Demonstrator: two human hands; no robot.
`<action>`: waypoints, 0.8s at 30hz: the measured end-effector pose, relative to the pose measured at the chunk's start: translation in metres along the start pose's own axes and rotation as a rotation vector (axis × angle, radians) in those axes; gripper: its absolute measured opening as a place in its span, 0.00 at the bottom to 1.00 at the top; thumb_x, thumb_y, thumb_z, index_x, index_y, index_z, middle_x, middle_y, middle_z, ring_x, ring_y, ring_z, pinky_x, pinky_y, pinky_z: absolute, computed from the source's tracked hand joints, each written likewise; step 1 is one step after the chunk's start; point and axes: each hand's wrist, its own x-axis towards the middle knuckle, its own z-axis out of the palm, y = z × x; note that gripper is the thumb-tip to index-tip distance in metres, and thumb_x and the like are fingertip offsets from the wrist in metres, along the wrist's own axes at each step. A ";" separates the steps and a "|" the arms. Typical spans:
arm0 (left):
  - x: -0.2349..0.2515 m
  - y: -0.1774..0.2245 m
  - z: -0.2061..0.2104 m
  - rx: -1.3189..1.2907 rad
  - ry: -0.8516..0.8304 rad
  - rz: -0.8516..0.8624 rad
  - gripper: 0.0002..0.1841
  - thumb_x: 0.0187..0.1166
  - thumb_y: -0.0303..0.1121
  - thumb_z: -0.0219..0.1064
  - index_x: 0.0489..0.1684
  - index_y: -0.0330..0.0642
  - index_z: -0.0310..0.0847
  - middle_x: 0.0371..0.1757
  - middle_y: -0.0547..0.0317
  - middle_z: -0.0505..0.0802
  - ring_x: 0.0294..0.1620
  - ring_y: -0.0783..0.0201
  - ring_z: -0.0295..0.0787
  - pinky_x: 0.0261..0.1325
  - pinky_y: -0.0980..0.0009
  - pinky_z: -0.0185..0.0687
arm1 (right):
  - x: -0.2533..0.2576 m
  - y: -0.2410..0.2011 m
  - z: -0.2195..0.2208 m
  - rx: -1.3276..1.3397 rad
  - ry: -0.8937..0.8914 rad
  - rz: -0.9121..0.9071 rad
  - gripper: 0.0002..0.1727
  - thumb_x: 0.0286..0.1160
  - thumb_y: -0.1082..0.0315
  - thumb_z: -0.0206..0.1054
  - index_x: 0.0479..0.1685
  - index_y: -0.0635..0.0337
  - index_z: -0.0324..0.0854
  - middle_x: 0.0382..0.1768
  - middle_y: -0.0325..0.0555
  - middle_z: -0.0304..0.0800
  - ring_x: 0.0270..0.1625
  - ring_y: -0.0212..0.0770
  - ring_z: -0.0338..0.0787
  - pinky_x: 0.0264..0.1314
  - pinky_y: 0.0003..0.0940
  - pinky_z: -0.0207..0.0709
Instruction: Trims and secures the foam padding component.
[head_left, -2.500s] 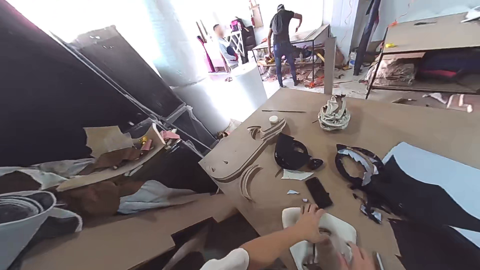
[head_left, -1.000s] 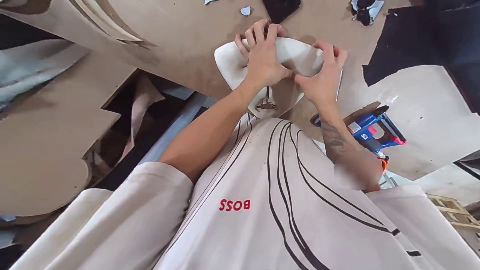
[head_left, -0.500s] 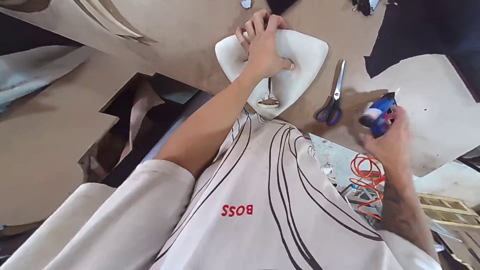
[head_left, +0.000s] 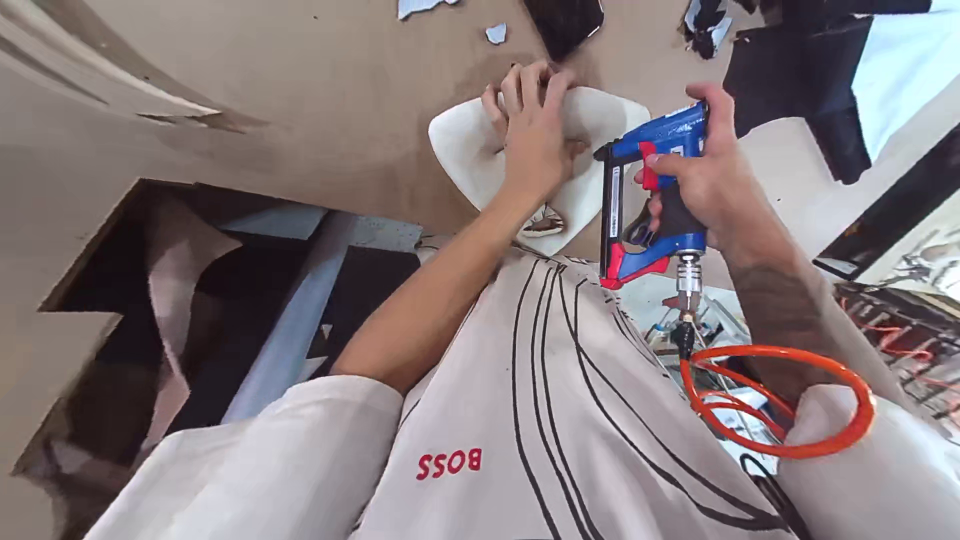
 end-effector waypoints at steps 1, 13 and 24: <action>-0.003 -0.004 -0.002 -0.053 0.002 0.036 0.41 0.53 0.45 0.84 0.76 0.61 0.76 0.80 0.52 0.78 0.88 0.39 0.59 0.85 0.25 0.32 | 0.000 -0.002 0.003 0.011 0.014 0.032 0.47 0.83 0.72 0.64 0.91 0.22 0.39 0.46 0.57 0.85 0.19 0.52 0.88 0.13 0.50 0.86; -0.026 -0.036 -0.009 -0.040 -0.085 0.303 0.53 0.67 0.61 0.73 0.91 0.39 0.58 0.93 0.46 0.62 0.95 0.44 0.49 0.94 0.37 0.33 | 0.013 -0.052 0.030 -0.164 0.119 0.281 0.44 0.81 0.72 0.65 0.89 0.21 0.48 0.44 0.55 0.87 0.18 0.49 0.88 0.13 0.47 0.86; -0.024 -0.038 -0.006 -0.035 -0.059 0.306 0.50 0.69 0.62 0.72 0.91 0.42 0.60 0.94 0.50 0.62 0.96 0.48 0.49 0.95 0.41 0.32 | 0.003 -0.049 0.024 -0.103 0.153 0.198 0.47 0.84 0.68 0.67 0.92 0.15 0.42 0.47 0.57 0.88 0.18 0.53 0.88 0.14 0.49 0.86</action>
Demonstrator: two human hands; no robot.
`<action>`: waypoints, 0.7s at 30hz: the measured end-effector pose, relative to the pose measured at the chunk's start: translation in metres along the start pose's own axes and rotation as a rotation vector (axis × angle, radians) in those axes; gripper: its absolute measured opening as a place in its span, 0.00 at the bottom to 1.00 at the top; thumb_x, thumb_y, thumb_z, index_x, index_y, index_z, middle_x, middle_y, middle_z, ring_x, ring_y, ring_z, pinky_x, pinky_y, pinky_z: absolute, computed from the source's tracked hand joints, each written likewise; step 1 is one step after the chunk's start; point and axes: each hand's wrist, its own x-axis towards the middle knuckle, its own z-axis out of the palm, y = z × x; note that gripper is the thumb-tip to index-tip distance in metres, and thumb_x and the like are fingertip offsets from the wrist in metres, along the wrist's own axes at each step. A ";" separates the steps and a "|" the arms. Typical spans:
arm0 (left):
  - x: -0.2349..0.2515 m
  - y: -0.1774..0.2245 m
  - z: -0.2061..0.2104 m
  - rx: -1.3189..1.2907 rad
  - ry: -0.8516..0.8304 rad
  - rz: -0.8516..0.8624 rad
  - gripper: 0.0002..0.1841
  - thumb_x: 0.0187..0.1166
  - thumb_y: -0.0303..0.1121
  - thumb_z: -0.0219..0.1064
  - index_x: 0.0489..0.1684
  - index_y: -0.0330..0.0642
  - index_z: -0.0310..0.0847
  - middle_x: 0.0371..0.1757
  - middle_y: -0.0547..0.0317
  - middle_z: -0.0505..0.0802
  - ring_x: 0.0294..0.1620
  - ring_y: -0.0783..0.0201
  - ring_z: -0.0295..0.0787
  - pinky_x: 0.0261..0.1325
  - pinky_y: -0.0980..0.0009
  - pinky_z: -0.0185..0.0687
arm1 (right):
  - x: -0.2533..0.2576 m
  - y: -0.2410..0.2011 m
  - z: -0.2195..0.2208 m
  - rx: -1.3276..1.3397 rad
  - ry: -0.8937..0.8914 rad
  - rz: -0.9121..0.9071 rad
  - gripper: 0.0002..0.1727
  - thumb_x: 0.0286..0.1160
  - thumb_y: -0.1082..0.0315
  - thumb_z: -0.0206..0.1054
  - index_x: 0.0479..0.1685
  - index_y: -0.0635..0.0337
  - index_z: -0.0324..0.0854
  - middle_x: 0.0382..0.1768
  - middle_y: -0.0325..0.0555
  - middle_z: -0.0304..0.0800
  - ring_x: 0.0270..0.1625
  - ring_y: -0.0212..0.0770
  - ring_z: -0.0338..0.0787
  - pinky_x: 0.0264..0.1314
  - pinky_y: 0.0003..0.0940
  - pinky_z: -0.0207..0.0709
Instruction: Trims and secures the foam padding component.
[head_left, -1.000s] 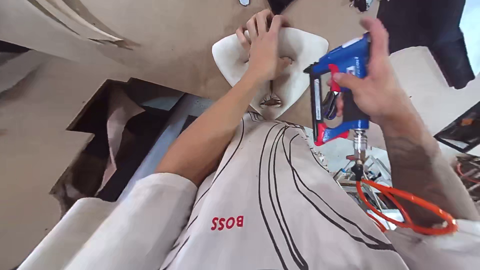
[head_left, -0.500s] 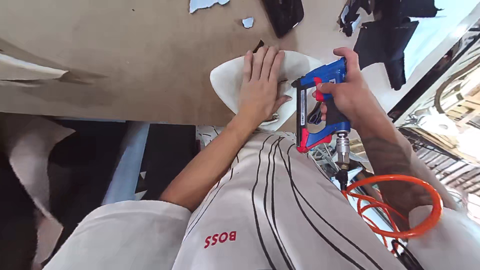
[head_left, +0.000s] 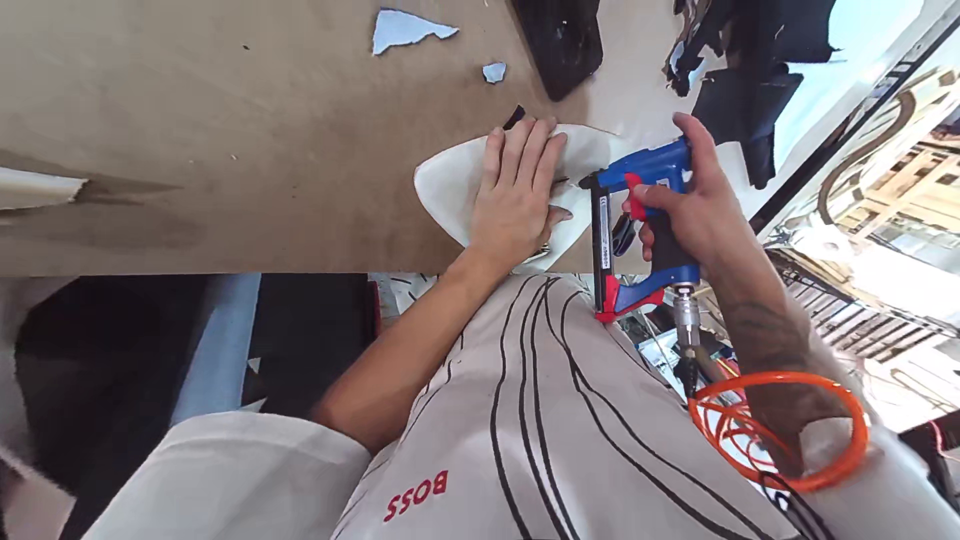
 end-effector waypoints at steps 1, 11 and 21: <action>0.000 0.000 0.000 0.000 0.006 -0.005 0.50 0.70 0.63 0.71 0.90 0.42 0.61 0.94 0.50 0.62 0.95 0.48 0.49 0.95 0.41 0.32 | -0.005 0.001 -0.003 -0.001 0.019 -0.036 0.46 0.85 0.67 0.65 0.92 0.15 0.41 0.46 0.55 0.88 0.18 0.52 0.87 0.14 0.48 0.86; 0.003 -0.002 0.003 0.026 0.042 0.018 0.50 0.63 0.60 0.76 0.89 0.46 0.64 0.90 0.51 0.70 0.93 0.47 0.57 0.93 0.39 0.36 | -0.037 0.050 0.016 -1.433 0.068 -0.911 0.26 0.82 0.70 0.61 0.80 0.66 0.69 0.48 0.60 0.91 0.30 0.59 0.91 0.22 0.54 0.80; 0.002 -0.004 0.001 0.034 -0.002 0.042 0.54 0.56 0.43 0.82 0.91 0.43 0.58 0.93 0.53 0.66 0.95 0.49 0.52 0.95 0.44 0.32 | -0.031 0.011 0.047 -1.950 -0.217 -0.991 0.16 0.81 0.81 0.57 0.65 0.77 0.73 0.44 0.65 0.83 0.28 0.58 0.87 0.20 0.44 0.75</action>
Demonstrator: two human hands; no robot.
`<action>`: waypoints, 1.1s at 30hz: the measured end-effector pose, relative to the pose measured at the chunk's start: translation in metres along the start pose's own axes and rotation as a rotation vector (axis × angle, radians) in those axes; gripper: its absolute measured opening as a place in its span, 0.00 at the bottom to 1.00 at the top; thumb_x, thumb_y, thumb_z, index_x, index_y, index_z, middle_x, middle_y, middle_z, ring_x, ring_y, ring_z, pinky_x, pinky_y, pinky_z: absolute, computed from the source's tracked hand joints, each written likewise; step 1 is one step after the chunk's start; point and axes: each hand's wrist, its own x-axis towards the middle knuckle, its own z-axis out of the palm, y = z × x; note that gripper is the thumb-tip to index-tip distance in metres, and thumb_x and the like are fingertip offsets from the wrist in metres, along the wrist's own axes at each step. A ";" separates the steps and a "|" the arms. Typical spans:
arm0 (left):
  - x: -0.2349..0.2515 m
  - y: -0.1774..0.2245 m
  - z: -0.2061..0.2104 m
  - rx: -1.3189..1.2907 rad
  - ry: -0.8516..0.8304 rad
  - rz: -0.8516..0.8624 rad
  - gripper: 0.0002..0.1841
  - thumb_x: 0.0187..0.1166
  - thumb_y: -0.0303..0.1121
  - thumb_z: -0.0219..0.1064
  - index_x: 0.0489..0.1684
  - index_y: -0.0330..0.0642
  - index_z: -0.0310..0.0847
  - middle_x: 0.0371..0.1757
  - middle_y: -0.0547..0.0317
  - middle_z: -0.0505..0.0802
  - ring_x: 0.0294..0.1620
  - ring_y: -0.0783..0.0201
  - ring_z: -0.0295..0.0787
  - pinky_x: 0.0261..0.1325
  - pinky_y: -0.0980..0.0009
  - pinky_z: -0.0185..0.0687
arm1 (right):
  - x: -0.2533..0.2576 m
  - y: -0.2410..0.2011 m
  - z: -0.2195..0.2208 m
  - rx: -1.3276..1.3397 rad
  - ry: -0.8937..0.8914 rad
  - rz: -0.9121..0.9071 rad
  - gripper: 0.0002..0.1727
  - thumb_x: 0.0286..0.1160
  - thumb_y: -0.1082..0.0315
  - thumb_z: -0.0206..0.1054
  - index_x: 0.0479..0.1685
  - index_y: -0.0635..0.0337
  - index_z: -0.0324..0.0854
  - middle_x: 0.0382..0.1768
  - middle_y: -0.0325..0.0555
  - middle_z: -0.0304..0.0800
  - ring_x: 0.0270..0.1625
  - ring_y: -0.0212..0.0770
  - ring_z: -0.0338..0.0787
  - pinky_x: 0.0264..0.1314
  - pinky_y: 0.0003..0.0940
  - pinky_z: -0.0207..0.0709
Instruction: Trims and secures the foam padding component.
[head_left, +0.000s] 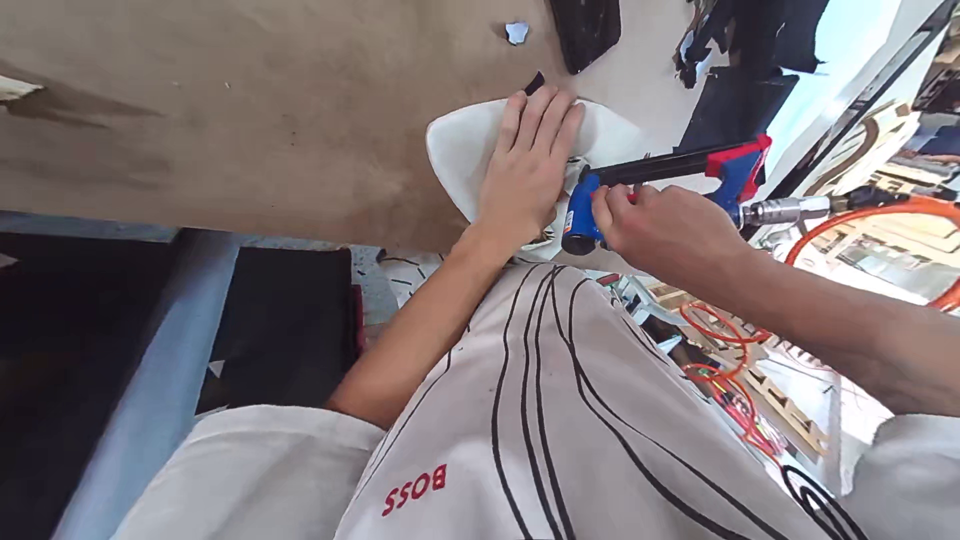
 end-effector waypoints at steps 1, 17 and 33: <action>0.001 -0.001 0.000 -0.013 0.006 0.003 0.53 0.57 0.42 0.82 0.91 0.43 0.59 0.92 0.52 0.66 0.94 0.48 0.52 0.95 0.44 0.32 | 0.005 -0.001 -0.004 -0.014 -0.023 -0.011 0.16 0.81 0.82 0.56 0.65 0.79 0.74 0.45 0.67 0.83 0.30 0.59 0.88 0.21 0.45 0.77; -0.006 -0.011 -0.005 -0.090 0.033 0.088 0.31 0.81 0.27 0.59 0.87 0.33 0.63 0.92 0.49 0.67 0.95 0.50 0.52 0.96 0.50 0.37 | 0.050 -0.074 -0.019 -0.222 -0.303 0.305 0.13 0.82 0.84 0.48 0.57 0.87 0.70 0.36 0.67 0.82 0.33 0.59 0.89 0.27 0.45 0.78; -0.008 -0.011 -0.001 -0.071 0.070 0.110 0.34 0.77 0.30 0.63 0.87 0.32 0.63 0.91 0.47 0.69 0.94 0.49 0.54 0.96 0.50 0.39 | 0.028 -0.053 -0.011 -0.062 -0.152 0.287 0.13 0.81 0.79 0.57 0.59 0.78 0.73 0.43 0.63 0.80 0.32 0.56 0.88 0.25 0.45 0.80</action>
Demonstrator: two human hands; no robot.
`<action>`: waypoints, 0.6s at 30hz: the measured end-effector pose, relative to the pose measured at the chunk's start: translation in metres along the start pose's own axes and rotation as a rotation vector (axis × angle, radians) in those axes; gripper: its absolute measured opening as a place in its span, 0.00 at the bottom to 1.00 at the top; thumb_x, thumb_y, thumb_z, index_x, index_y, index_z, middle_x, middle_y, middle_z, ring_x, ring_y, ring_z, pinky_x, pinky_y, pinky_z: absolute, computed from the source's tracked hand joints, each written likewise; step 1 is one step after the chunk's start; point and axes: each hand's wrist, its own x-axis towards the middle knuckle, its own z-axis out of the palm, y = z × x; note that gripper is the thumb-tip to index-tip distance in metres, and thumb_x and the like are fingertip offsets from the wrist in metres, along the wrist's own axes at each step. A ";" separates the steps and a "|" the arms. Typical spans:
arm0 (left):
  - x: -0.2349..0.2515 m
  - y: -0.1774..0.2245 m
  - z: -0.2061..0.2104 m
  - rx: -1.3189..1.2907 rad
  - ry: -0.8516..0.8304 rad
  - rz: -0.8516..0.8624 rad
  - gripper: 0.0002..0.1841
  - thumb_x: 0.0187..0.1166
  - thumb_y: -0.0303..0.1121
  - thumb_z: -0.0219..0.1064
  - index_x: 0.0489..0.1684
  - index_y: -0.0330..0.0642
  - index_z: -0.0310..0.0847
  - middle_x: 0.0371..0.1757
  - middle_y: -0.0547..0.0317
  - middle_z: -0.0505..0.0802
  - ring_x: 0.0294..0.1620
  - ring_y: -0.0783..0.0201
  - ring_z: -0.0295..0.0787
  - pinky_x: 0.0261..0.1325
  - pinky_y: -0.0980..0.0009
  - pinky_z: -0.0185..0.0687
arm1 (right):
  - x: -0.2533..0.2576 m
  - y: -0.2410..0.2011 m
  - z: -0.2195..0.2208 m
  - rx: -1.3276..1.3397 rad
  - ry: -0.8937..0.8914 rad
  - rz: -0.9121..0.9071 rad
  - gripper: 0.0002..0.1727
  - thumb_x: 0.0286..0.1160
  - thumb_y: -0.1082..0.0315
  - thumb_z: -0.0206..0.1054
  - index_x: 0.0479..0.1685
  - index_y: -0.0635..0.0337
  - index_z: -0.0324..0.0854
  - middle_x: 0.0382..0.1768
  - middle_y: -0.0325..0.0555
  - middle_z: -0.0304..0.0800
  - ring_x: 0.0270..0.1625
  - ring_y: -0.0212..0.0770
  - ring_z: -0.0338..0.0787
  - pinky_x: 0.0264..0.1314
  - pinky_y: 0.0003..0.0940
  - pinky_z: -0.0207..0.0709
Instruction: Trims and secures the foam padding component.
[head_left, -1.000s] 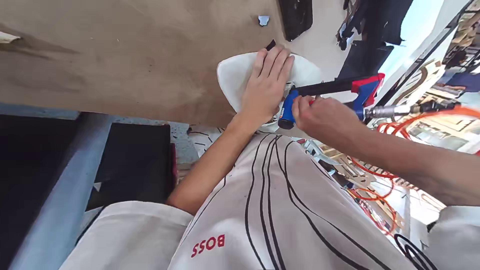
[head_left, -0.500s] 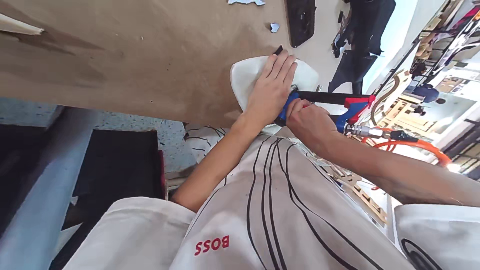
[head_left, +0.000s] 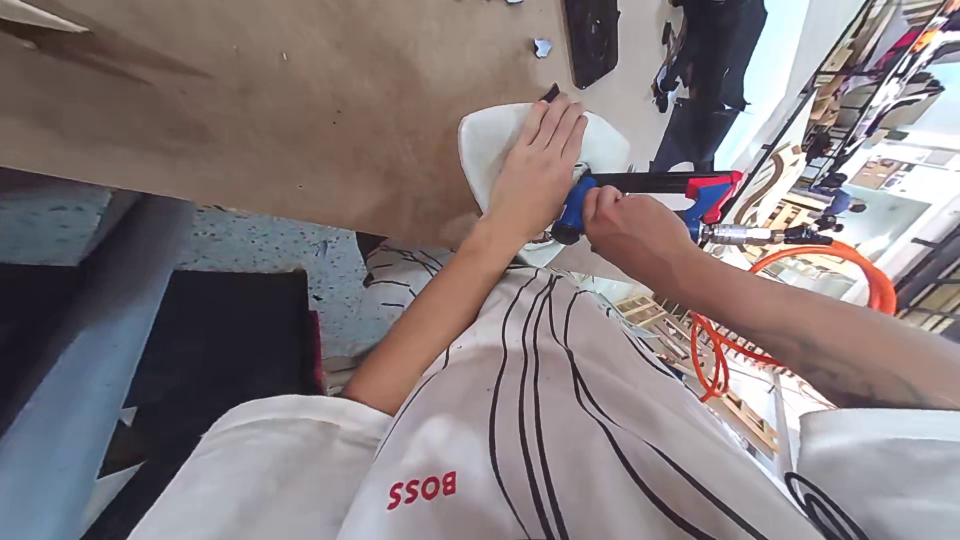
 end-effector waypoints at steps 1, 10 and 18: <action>0.000 0.000 0.000 0.013 0.001 -0.003 0.34 0.77 0.29 0.63 0.88 0.32 0.62 0.91 0.47 0.67 0.95 0.48 0.52 0.96 0.50 0.37 | -0.008 0.006 0.000 0.057 0.005 0.018 0.17 0.81 0.79 0.58 0.66 0.77 0.72 0.48 0.65 0.80 0.31 0.57 0.88 0.25 0.48 0.81; 0.004 0.012 0.001 0.132 -0.054 -0.045 0.42 0.78 0.58 0.65 0.91 0.48 0.61 0.95 0.48 0.60 0.97 0.44 0.44 0.95 0.37 0.29 | -0.105 0.074 0.226 0.831 0.315 0.359 0.48 0.66 0.72 0.64 0.95 0.54 0.51 0.82 0.70 0.59 0.58 0.65 0.88 0.52 0.59 0.88; -0.018 0.039 0.014 0.354 -0.195 0.113 0.22 0.91 0.40 0.54 0.82 0.53 0.76 0.85 0.48 0.76 0.90 0.40 0.61 0.93 0.33 0.34 | -0.051 0.056 0.356 0.995 0.798 0.726 0.26 0.80 0.67 0.62 0.79 0.59 0.75 0.77 0.71 0.71 0.78 0.67 0.75 0.77 0.61 0.72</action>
